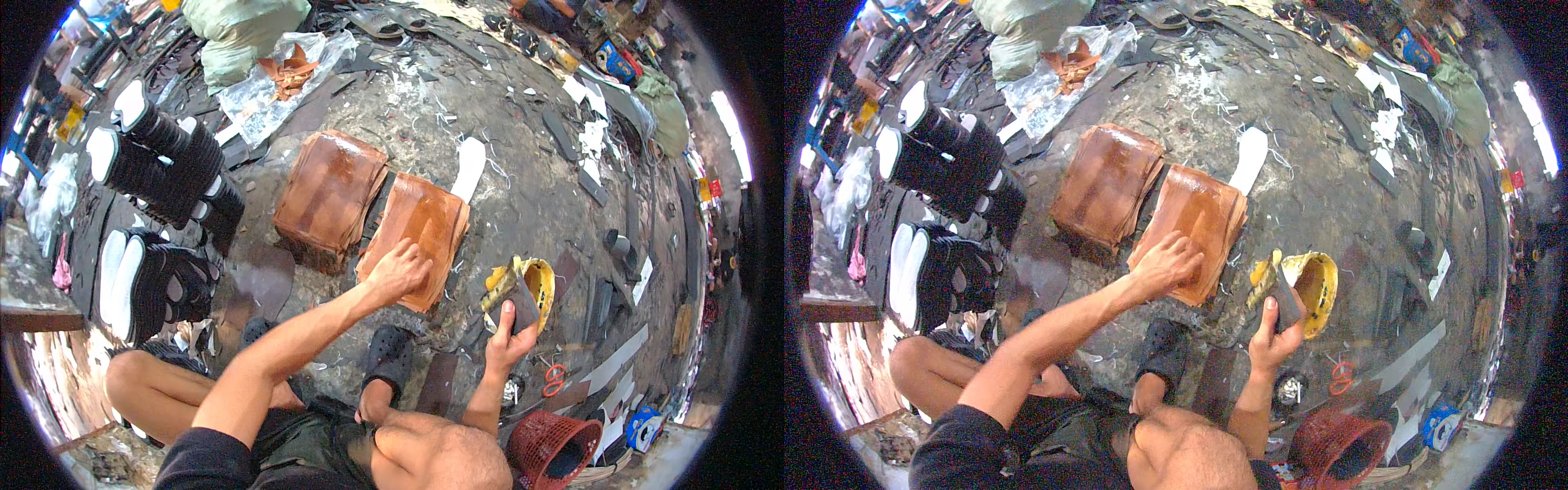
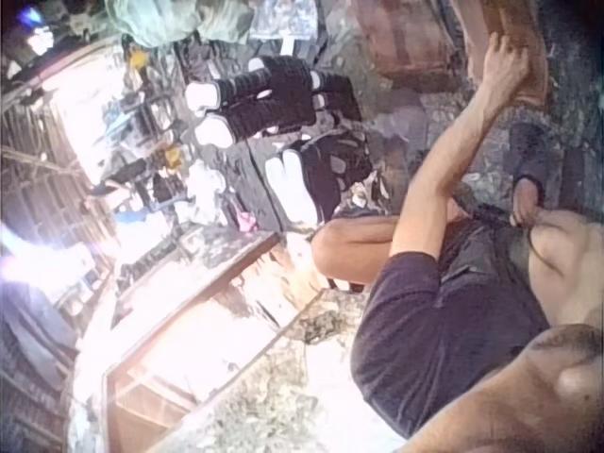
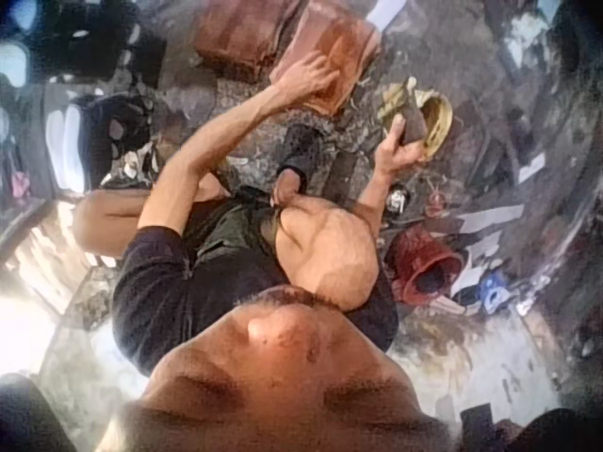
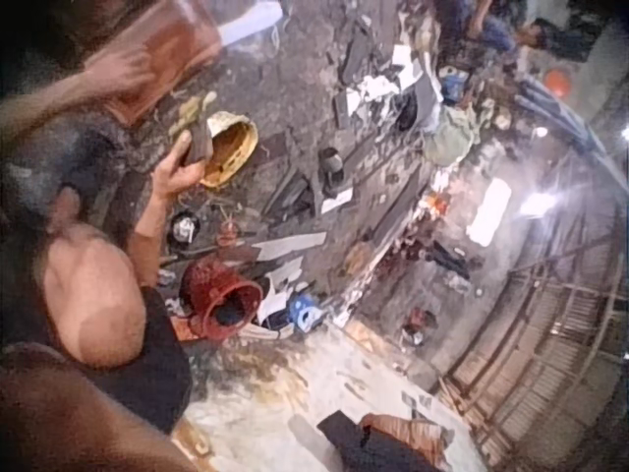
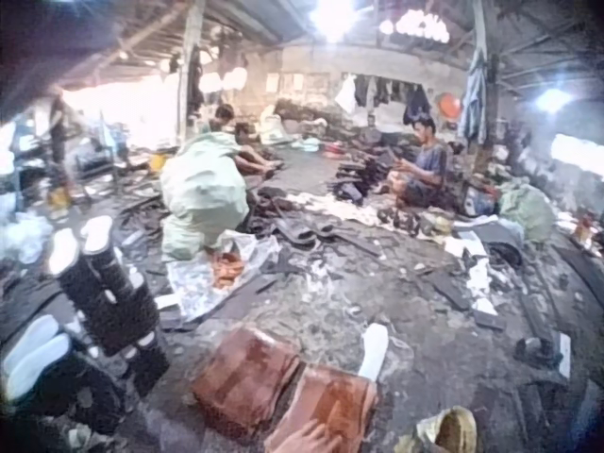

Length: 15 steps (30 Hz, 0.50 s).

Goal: The person sits on the floor and repeatedly applies a yellowish adhesive to rectangular brown leather pieces using a brush. They dip the brush into a yellow container and spread the substance across the surface of the leather, occasionally flipping the pieces to coat different sides.

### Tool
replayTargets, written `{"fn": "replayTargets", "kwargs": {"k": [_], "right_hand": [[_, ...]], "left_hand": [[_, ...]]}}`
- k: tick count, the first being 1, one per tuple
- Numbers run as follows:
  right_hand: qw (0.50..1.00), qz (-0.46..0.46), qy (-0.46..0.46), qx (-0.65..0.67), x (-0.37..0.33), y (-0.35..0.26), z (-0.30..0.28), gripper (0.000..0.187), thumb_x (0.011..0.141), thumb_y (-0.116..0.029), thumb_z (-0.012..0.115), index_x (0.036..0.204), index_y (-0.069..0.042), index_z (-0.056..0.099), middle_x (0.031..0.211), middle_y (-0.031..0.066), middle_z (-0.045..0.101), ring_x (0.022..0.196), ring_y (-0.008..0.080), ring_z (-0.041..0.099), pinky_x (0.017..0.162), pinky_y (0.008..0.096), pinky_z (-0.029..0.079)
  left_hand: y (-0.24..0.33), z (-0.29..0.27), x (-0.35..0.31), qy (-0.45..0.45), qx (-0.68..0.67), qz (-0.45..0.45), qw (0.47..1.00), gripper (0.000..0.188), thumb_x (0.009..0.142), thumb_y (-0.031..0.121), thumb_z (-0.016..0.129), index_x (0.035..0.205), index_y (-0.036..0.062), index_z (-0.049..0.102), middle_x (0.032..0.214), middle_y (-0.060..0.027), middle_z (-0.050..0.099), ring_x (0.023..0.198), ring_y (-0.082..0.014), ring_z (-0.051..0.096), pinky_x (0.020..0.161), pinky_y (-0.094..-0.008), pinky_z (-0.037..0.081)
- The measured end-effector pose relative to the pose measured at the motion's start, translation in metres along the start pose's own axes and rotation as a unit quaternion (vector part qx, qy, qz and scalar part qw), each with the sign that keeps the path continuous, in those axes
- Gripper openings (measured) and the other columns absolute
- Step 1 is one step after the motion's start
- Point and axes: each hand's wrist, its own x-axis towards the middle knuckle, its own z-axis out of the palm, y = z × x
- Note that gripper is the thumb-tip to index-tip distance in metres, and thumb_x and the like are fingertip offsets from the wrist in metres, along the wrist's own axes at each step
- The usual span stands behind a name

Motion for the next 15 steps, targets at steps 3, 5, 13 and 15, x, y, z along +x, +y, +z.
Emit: {"fn": "replayTargets", "kwargs": {"k": [3, 5, 13, 15], "right_hand": [[1.0, 0.004, 0.01, -0.007, 0.002, 0.002, -0.011, 0.03, 0.096, -0.009, 0.064, 0.12, 0.006, 0.058, 0.112, 0.0135, 0.067, 0.101, 0.0222, 0.063, 0.092, 0.0355, 0.049], [1.0, 0.022, 0.015, -0.001, 0.0, 0.012, -0.013, 0.03, 0.096, -0.009, 0.065, 0.121, 0.007, 0.058, 0.112, 0.0133, 0.067, 0.101, 0.0223, 0.063, 0.092, 0.0355, 0.049], [0.999, 0.008, 0.033, 0.015, 0.002, -0.003, -0.002, 0.032, 0.095, -0.008, 0.066, 0.122, 0.007, 0.057, 0.113, 0.0124, 0.066, 0.102, 0.0197, 0.061, 0.093, 0.0336, 0.048], [0.999, 0.012, 0.025, 0.027, 0.0, 0.005, 0.001, 0.032, 0.095, -0.008, 0.066, 0.122, 0.007, 0.057, 0.113, 0.0124, 0.066, 0.101, 0.0198, 0.062, 0.092, 0.0338, 0.049]], "left_hand": [[-0.007, -0.001, 0.03, -0.116, -0.017, 0.106, 0.987, 0.027, 0.082, 0.022, 0.064, 0.108, 0.0121, 0.067, 0.091, -0.0038, 0.07, 0.102, -0.0267, 0.058, 0.105, -0.0429, 0.038], [-0.013, 0.005, 0.036, -0.099, 0.002, 0.133, 0.986, 0.029, 0.08, 0.032, 0.068, 0.102, 0.0119, 0.067, 0.091, -0.0059, 0.072, 0.105, -0.0273, 0.061, 0.104, -0.0432, 0.039], [-0.105, -0.036, 0.101, -0.039, -0.163, -0.223, 0.96, 0.022, 0.082, 0.03, 0.066, 0.091, 0.0117, 0.075, 0.089, -0.0191, 0.071, 0.099, -0.0399, 0.064, 0.086, -0.0529, 0.05], [-0.152, -0.066, 0.101, 0.224, -0.155, -0.282, 0.92, 0.018, 0.084, 0.024, 0.066, 0.094, 0.0108, 0.074, 0.093, -0.016, 0.071, 0.1, -0.0365, 0.062, 0.091, -0.0504, 0.047]]}}
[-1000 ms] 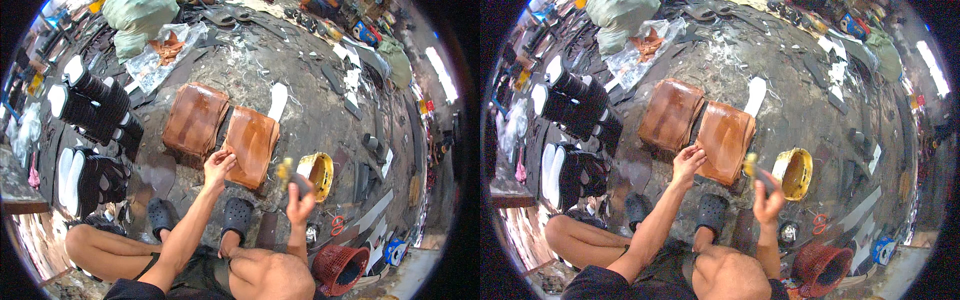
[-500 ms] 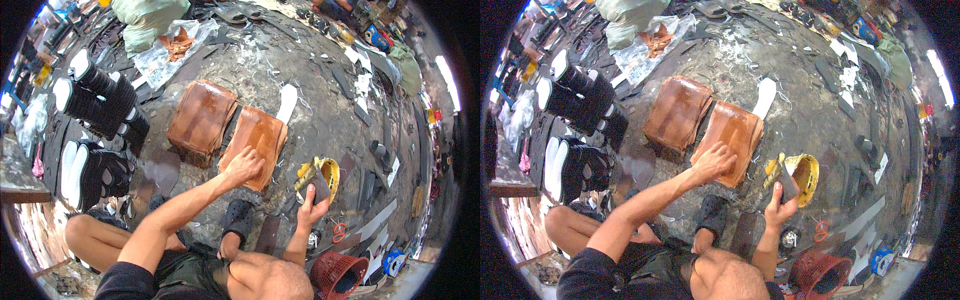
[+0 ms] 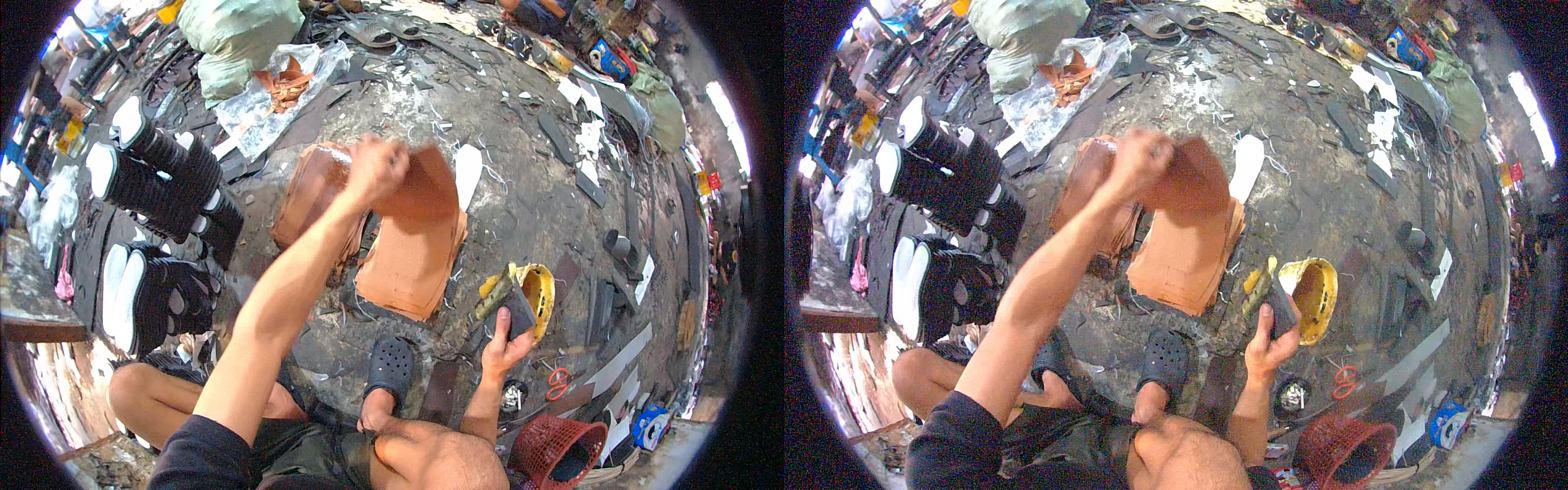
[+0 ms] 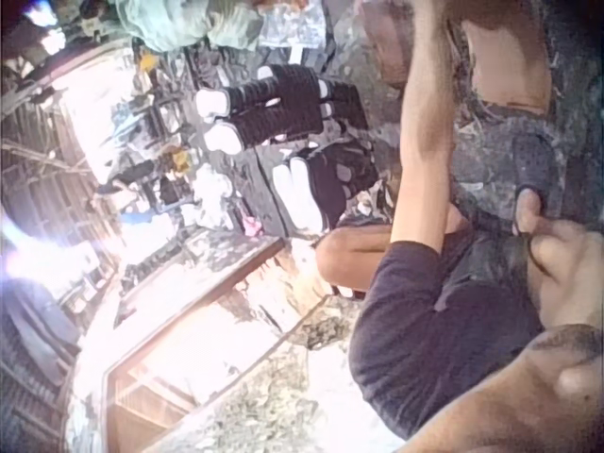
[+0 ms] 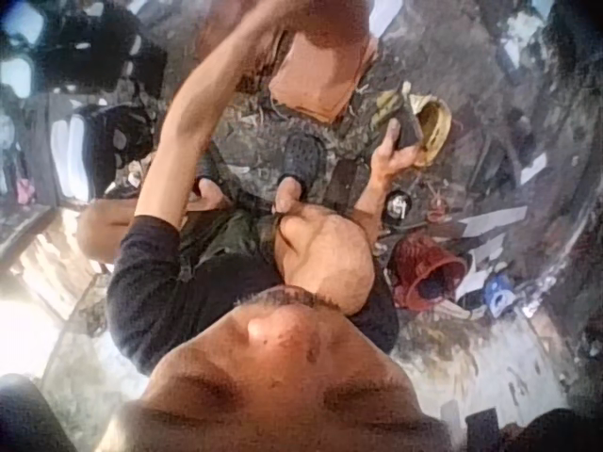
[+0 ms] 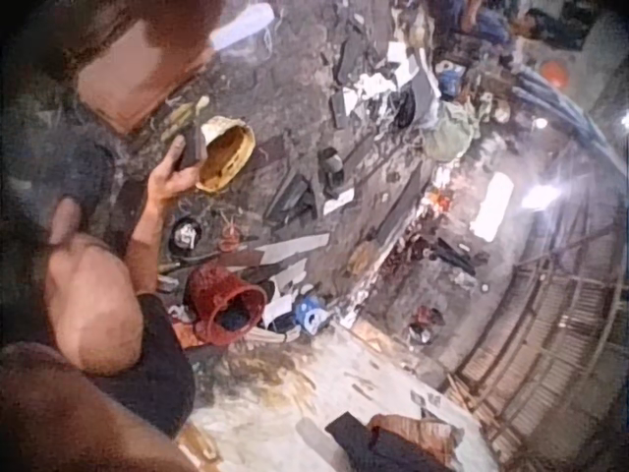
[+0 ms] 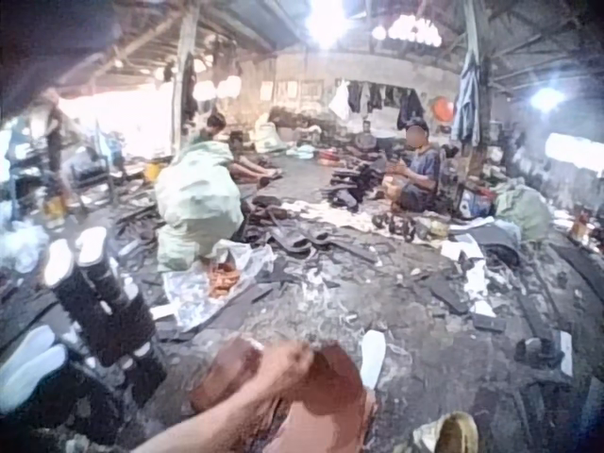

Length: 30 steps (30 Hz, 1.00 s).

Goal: The person sits on the floor and repeatedly applies a yellowish adhesive to rectangular brown leather pieces using a brush. They dip the brush into a yellow container and spread the substance across the surface of the leather, occasionally flipping the pieces to coat different sides.

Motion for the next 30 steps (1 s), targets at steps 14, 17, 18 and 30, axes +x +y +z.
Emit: {"fn": "replayTargets", "kwargs": {"k": [14, 17, 18, 30], "right_hand": [[0.999, -0.018, -0.039, 0.023, 0.009, -0.005, 0.018, 0.03, 0.097, -0.009, 0.061, 0.122, 0.007, 0.056, 0.112, 0.0139, 0.065, 0.102, 0.0218, 0.062, 0.09, 0.0343, 0.049], [0.998, -0.043, -0.046, 0.011, 0.035, -0.002, 0.014, 0.032, 0.097, -0.008, 0.061, 0.126, 0.007, 0.056, 0.115, 0.0138, 0.065, 0.104, 0.0219, 0.062, 0.092, 0.0354, 0.049], [0.998, -0.043, -0.052, 0.005, 0.045, -0.002, 0.014, 0.033, 0.097, -0.007, 0.061, 0.127, 0.006, 0.055, 0.116, 0.0138, 0.065, 0.104, 0.0221, 0.062, 0.093, 0.0358, 0.049], [0.922, 0.038, -0.161, -0.349, 0.072, 0.08, 0.131, 0.049, 0.093, -0.022, 0.06, 0.138, -0.007, 0.049, 0.099, 0.0261, 0.07, 0.089, 0.0459, 0.068, 0.079, 0.0544, 0.052]], "left_hand": [[-0.104, -0.105, -0.183, -0.135, 0.18, 0.052, 0.973, 0.036, 0.074, 0.012, 0.071, 0.11, 0.0161, 0.069, 0.12, -0.0059, 0.067, 0.129, -0.0304, 0.051, 0.115, -0.0542, 0.023], [-0.051, -0.059, -0.207, -0.11, 0.08, -0.03, 0.99, 0.032, 0.079, 0.01, 0.061, 0.11, 0.0112, 0.069, 0.127, -0.0107, 0.063, 0.128, -0.0333, 0.051, 0.113, -0.0523, 0.029], [-0.01, -0.048, -0.199, -0.133, 0.03, -0.059, 0.989, 0.039, 0.078, 0.008, 0.06, 0.117, 0.0102, 0.067, 0.134, -0.0129, 0.06, 0.13, -0.0342, 0.05, 0.113, -0.0514, 0.031], [0.044, 0.024, -0.264, -0.251, -0.022, 0.166, 0.953, 0.057, 0.084, 0.005, 0.056, 0.14, -0.0027, 0.048, 0.151, -0.0188, 0.046, 0.144, -0.0311, 0.039, 0.121, -0.0437, 0.029]]}}
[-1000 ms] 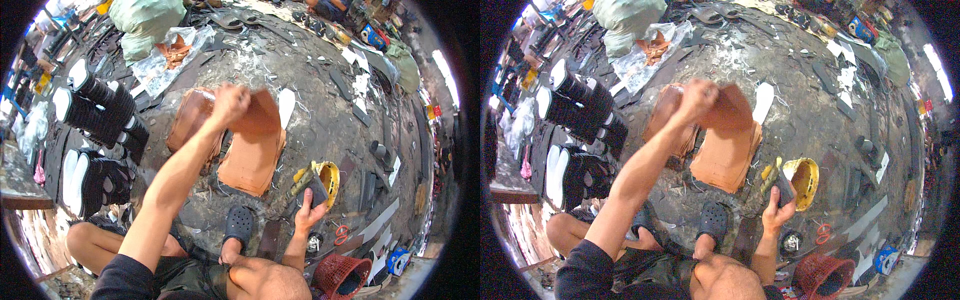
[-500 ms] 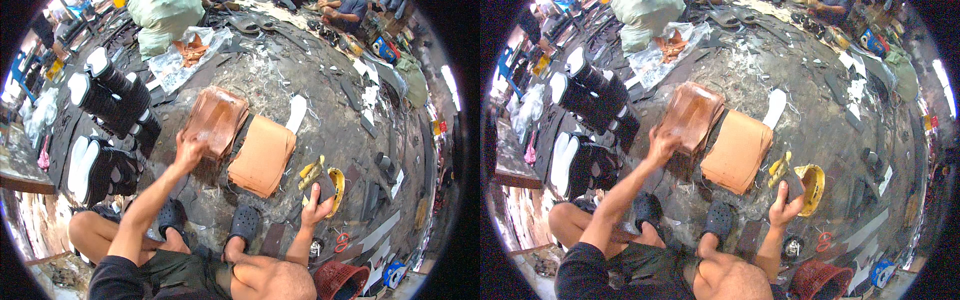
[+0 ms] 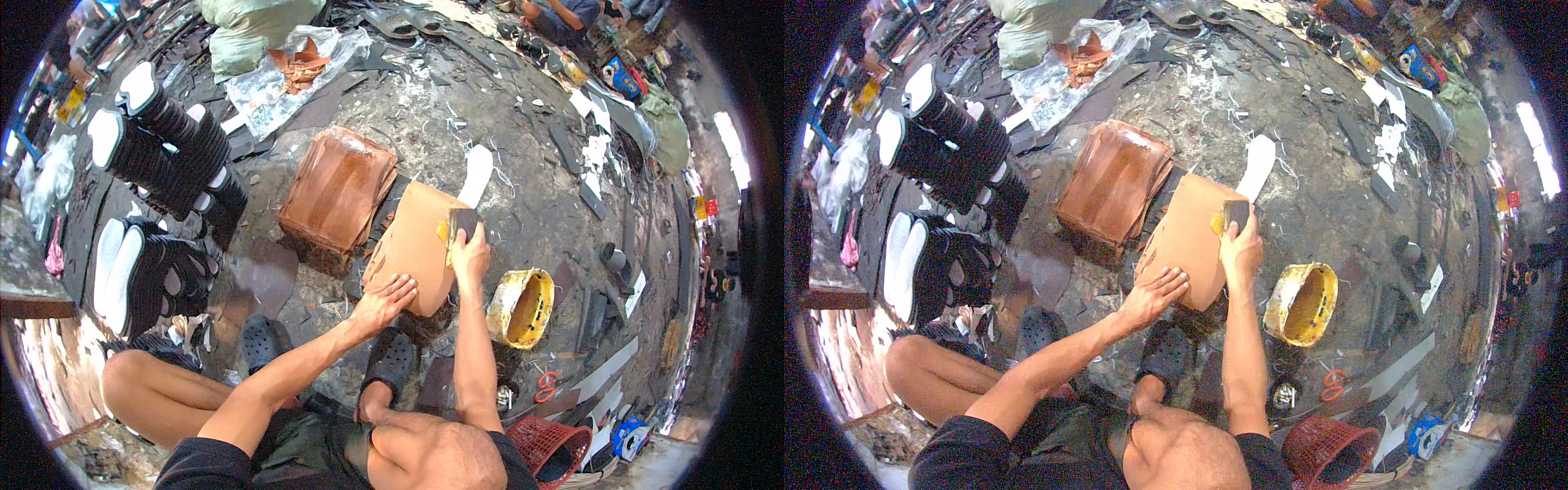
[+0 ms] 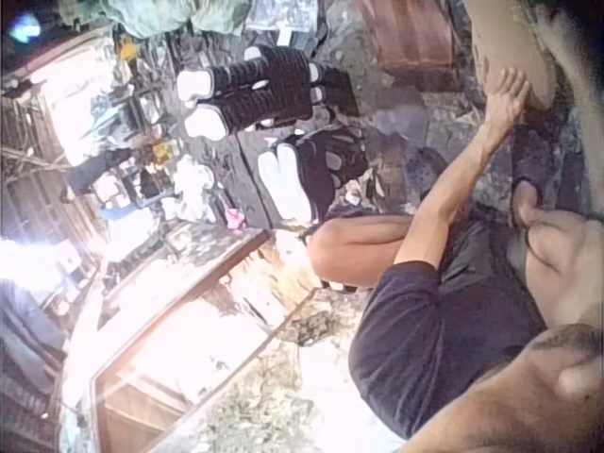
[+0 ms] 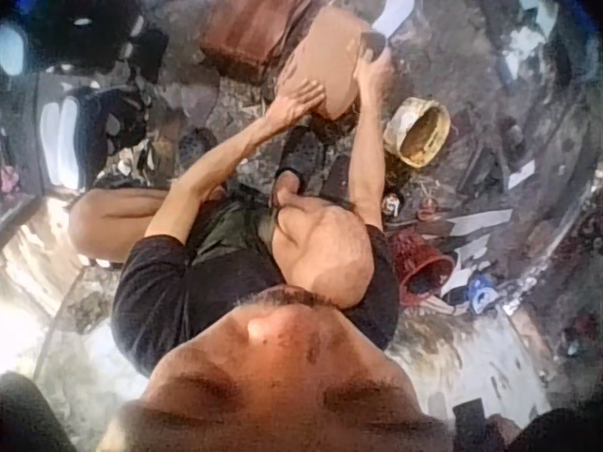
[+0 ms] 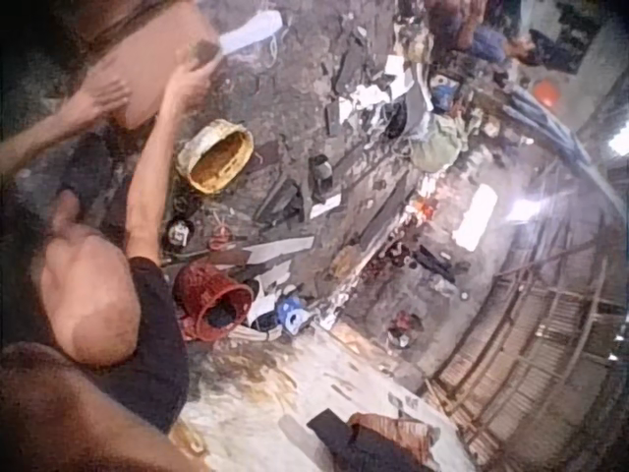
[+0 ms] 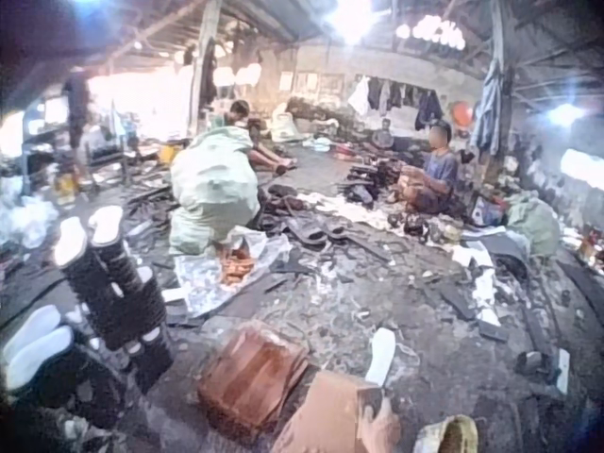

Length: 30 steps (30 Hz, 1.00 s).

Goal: The person sits on the floor and repeatedly applies a yellowish adhesive to rectangular brown leather pieces using a brush. They dip the brush into a yellow container and spread the substance across the surface of the leather, occasionally flipping the pieces to coat different sides.

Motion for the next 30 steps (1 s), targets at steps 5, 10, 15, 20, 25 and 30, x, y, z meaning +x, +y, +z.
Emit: {"fn": "replayTargets", "kwargs": {"k": [5, 10, 15, 20, 25, 30], "right_hand": [[0.996, 0.057, -0.044, -0.055, -0.031, -0.029, 0.01, 0.053, 0.093, -0.021, 0.06, 0.141, -0.006, 0.045, 0.087, 0.0273, 0.07, 0.084, 0.0474, 0.068, 0.072, 0.0577, 0.051], [0.989, -0.088, -0.106, -0.051, 0.063, -0.041, 0.032, 0.04, 0.092, -0.024, 0.062, 0.126, -0.003, 0.056, 0.099, 0.0242, 0.07, 0.094, 0.0444, 0.066, 0.079, 0.0554, 0.051], [0.817, -0.41, -0.402, -0.05, 0.05, -0.098, 0.053, 0.026, 0.086, -0.02, 0.063, 0.111, -0.019, 0.069, 0.08, 0.0171, 0.068, 0.074, 0.0358, 0.068, 0.071, 0.0459, 0.054], [0.745, -0.534, -0.399, -0.009, -0.027, -0.108, 0.015, 0.034, 0.077, -0.021, 0.064, 0.109, -0.028, 0.073, 0.086, 0.0074, 0.071, 0.093, 0.0277, 0.068, 0.096, 0.0449, 0.05], [0.946, -0.226, -0.222, -0.063, 0.097, -0.075, 0.006, 0.033, 0.084, -0.019, 0.065, 0.117, -0.024, 0.07, 0.108, 0.0071, 0.072, 0.104, 0.0312, 0.067, 0.09, 0.0405, 0.053], [0.883, -0.433, -0.178, 0.026, 0.063, -0.042, 0.037, 0.031, 0.089, -0.02, 0.062, 0.119, -0.024, 0.068, 0.098, 0.0133, 0.073, 0.092, 0.0341, 0.07, 0.075, 0.047, 0.055]], "left_hand": [[-0.017, -0.002, -0.029, -0.025, -0.01, 0.028, 0.999, 0.057, 0.086, 0.009, 0.054, 0.142, -0.0007, 0.048, 0.153, -0.0121, 0.044, 0.146, -0.0265, 0.036, 0.123, -0.0425, 0.028], [-0.011, 0.0, -0.018, -0.021, -0.017, 0.046, 0.999, 0.056, 0.088, 0.01, 0.051, 0.142, -0.0003, 0.048, 0.153, -0.0135, 0.044, 0.146, -0.027, 0.036, 0.122, -0.0422, 0.029], [-0.005, 0.002, -0.021, -0.01, 0.048, 0.023, 0.999, 0.061, 0.086, 0.012, 0.052, 0.146, 0.0013, 0.044, 0.153, -0.0147, 0.044, 0.144, -0.0308, 0.039, 0.12, -0.0442, 0.033], [0.003, 0.0, -0.005, -0.137, -0.01, -0.114, 0.984, 0.062, 0.082, 0.006, 0.057, 0.143, 0.0046, 0.048, 0.151, -0.0137, 0.046, 0.143, -0.0309, 0.04, 0.118, -0.0442, 0.036], [-0.013, -0.007, 0.025, -0.015, -0.02, -0.037, 0.999, 0.065, 0.075, 0.0, 0.062, 0.139, 0.0014, 0.05, 0.152, -0.015, 0.044, 0.144, -0.0324, 0.037, 0.12, -0.0442, 0.032], [0.002, -0.003, 0.018, 0.031, 0.004, -0.049, 0.998, 0.065, 0.076, 0.001, 0.058, 0.14, 0.0003, 0.049, 0.152, -0.0171, 0.044, 0.145, -0.033, 0.036, 0.121, -0.0448, 0.03]]}}
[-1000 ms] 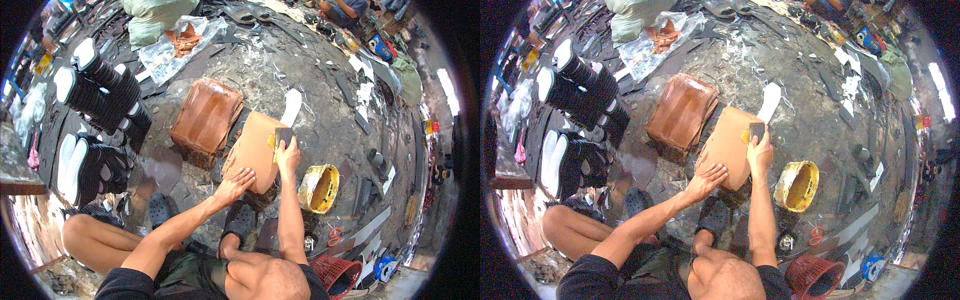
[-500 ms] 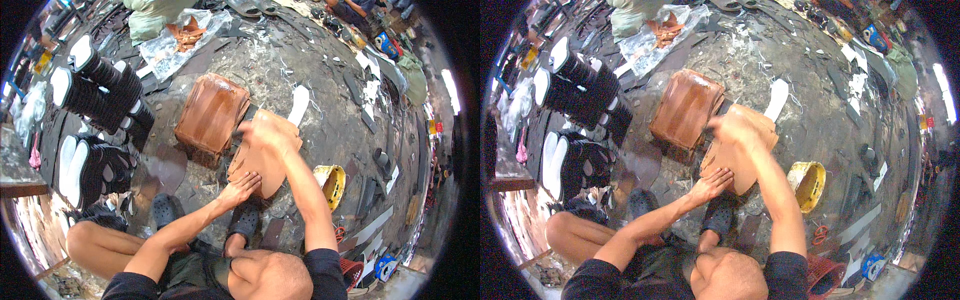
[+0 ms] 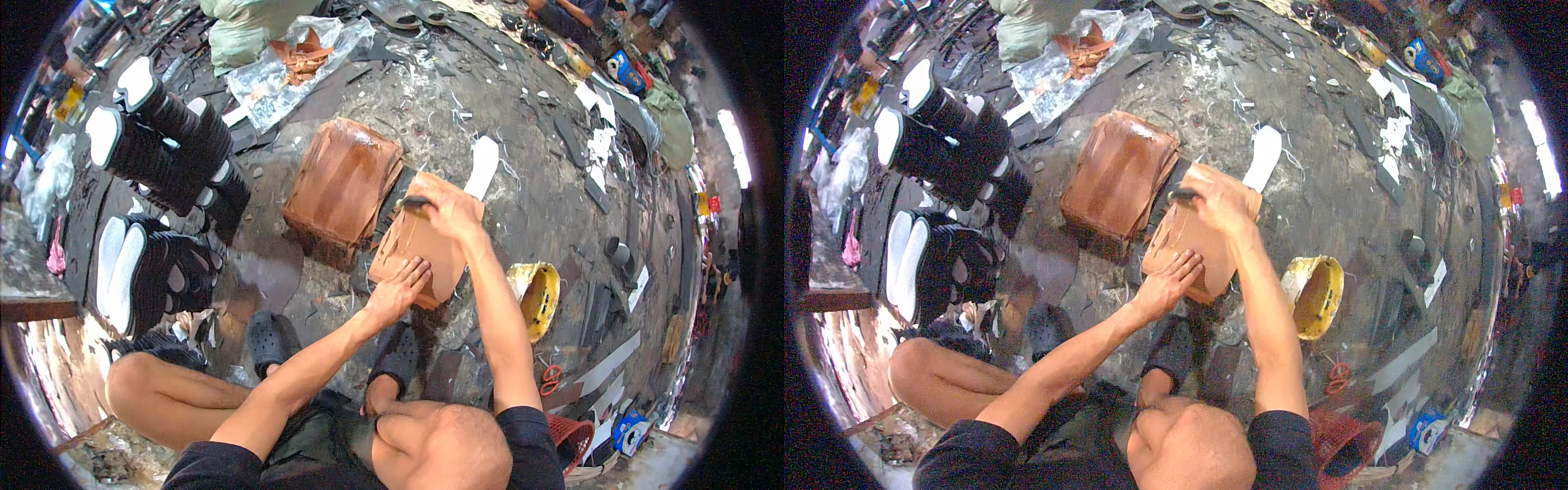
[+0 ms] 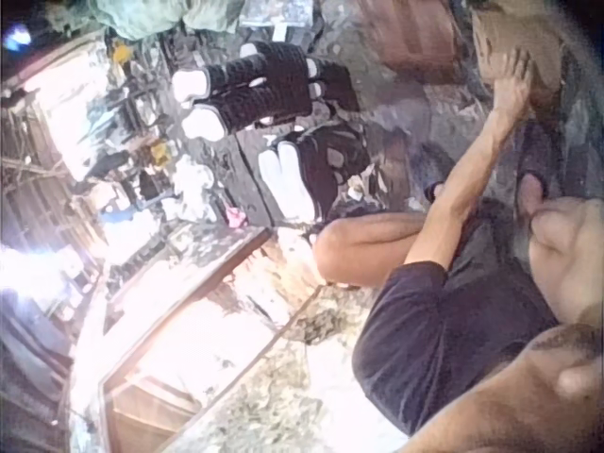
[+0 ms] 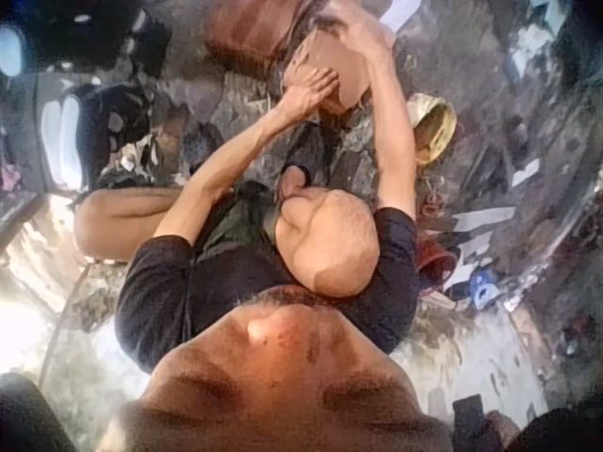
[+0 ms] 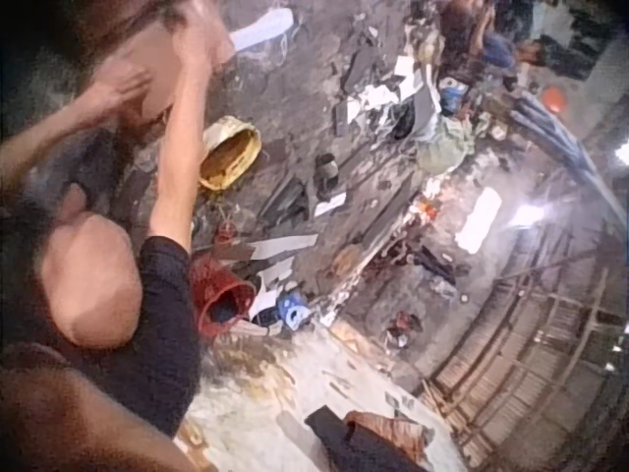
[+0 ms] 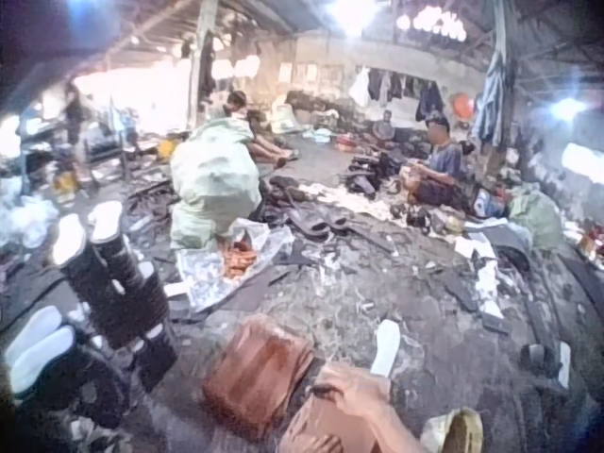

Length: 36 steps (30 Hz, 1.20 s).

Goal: The person sits on the floor and repeatedly applies a yellowish adhesive to rectangular brown leather pieces using a brush. They dip the brush into a yellow container and spread the substance across the surface of the leather, occasionally flipping the pieces to coat different sides.

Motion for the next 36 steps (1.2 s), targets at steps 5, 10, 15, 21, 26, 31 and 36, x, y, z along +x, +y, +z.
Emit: {"fn": "replayTargets", "kwargs": {"k": [5, 10, 15, 21, 26, 31, 36], "right_hand": [[0.993, 0.063, -0.093, -0.02, -0.069, -0.102, 0.023, 0.029, 0.091, -0.016, 0.055, 0.117, -0.021, 0.067, 0.1, 0.01, 0.072, 0.094, 0.0305, 0.069, 0.072, 0.0472, 0.056], [0.999, -0.003, -0.05, 0.011, -0.096, -0.188, 0.059, 0.031, 0.087, -0.016, 0.062, 0.117, -0.02, 0.067, 0.102, 0.0083, 0.071, 0.09, 0.0271, 0.07, 0.071, 0.0409, 0.057], [0.938, 0.103, 0.147, 0.297, -0.104, -0.148, -0.046, 0.037, 0.078, 0.005, 0.067, 0.113, -0.008, 0.068, 0.111, 0.0131, 0.073, 0.103, 0.024, 0.071, 0.082, 0.0356, 0.058], [0.957, 0.132, 0.082, 0.244, -0.038, -0.029, -0.112, 0.042, 0.077, 0.014, 0.059, 0.111, -0.004, 0.073, 0.109, 0.0138, 0.074, 0.105, 0.0224, 0.07, 0.092, 0.0317, 0.054], [0.967, 0.111, -0.068, 0.221, -0.018, 0.06, -0.025, 0.044, 0.069, 0.012, 0.059, 0.102, -0.011, 0.079, 0.106, 0.0128, 0.075, 0.107, 0.029, 0.069, 0.097, 0.0347, 0.053], [0.992, -0.066, -0.103, 0.017, 0.013, 0.055, -0.023, 0.035, 0.068, -0.003, 0.064, 0.089, -0.025, 0.08, 0.094, 0.0044, 0.075, 0.103, 0.0224, 0.068, 0.096, 0.0486, 0.046], [0.962, 0.228, -0.138, -0.058, -0.046, 0.063, -0.077, 0.033, 0.081, -0.022, 0.065, 0.108, -0.038, 0.075, 0.099, 0.0072, 0.075, 0.09, 0.0302, 0.071, 0.079, 0.0426, 0.057]], "left_hand": [[0.051, 0.018, -0.045, -0.022, -0.09, 0.004, 0.996, 0.059, 0.077, 0.01, 0.06, 0.136, 0.0032, 0.055, 0.133, -0.0184, 0.06, 0.126, -0.0342, 0.055, 0.109, -0.0458, 0.043], [0.076, 0.079, -0.084, 0.13, -0.245, -0.075, 0.958, 0.02, 0.094, 0.017, 0.054, 0.1, 0.007, 0.07, 0.095, -0.0073, 0.072, 0.085, -0.0302, 0.069, 0.076, -0.0464, 0.057], [0.073, 0.002, -0.003, -0.122, -0.043, -0.019, 0.991, 0.041, 0.089, 0.014, 0.055, 0.128, 0.0015, 0.056, 0.139, -0.0176, 0.051, 0.129, -0.0261, 0.05, 0.072, -0.0349, 0.059], [0.023, 0.004, 0.026, -0.103, 0.065, 0.028, 0.992, 0.053, 0.086, 0.009, 0.058, 0.137, 0.0006, 0.05, 0.148, -0.0123, 0.05, 0.138, -0.0256, 0.047, 0.071, -0.0361, 0.062], [0.027, 0.01, 0.005, -0.084, 0.076, 0.018, 0.993, 0.06, 0.085, 0.008, 0.059, 0.142, 0.0004, 0.047, 0.151, -0.0115, 0.047, 0.139, -0.0258, 0.046, 0.075, -0.0337, 0.062], [0.025, 0.005, 0.005, -0.108, 0.052, 0.009, 0.993, 0.063, 0.082, 0.006, 0.061, 0.143, 0.0026, 0.047, 0.152, -0.0097, 0.046, 0.141, -0.0241, 0.045, 0.084, -0.033, 0.06], [0.025, 0.001, 0.01, -0.123, 0.043, 0.003, 0.991, 0.064, 0.083, 0.006, 0.06, 0.145, 0.0059, 0.046, 0.154, -0.0052, 0.045, 0.141, -0.0228, 0.044, 0.084, -0.0341, 0.06]]}}
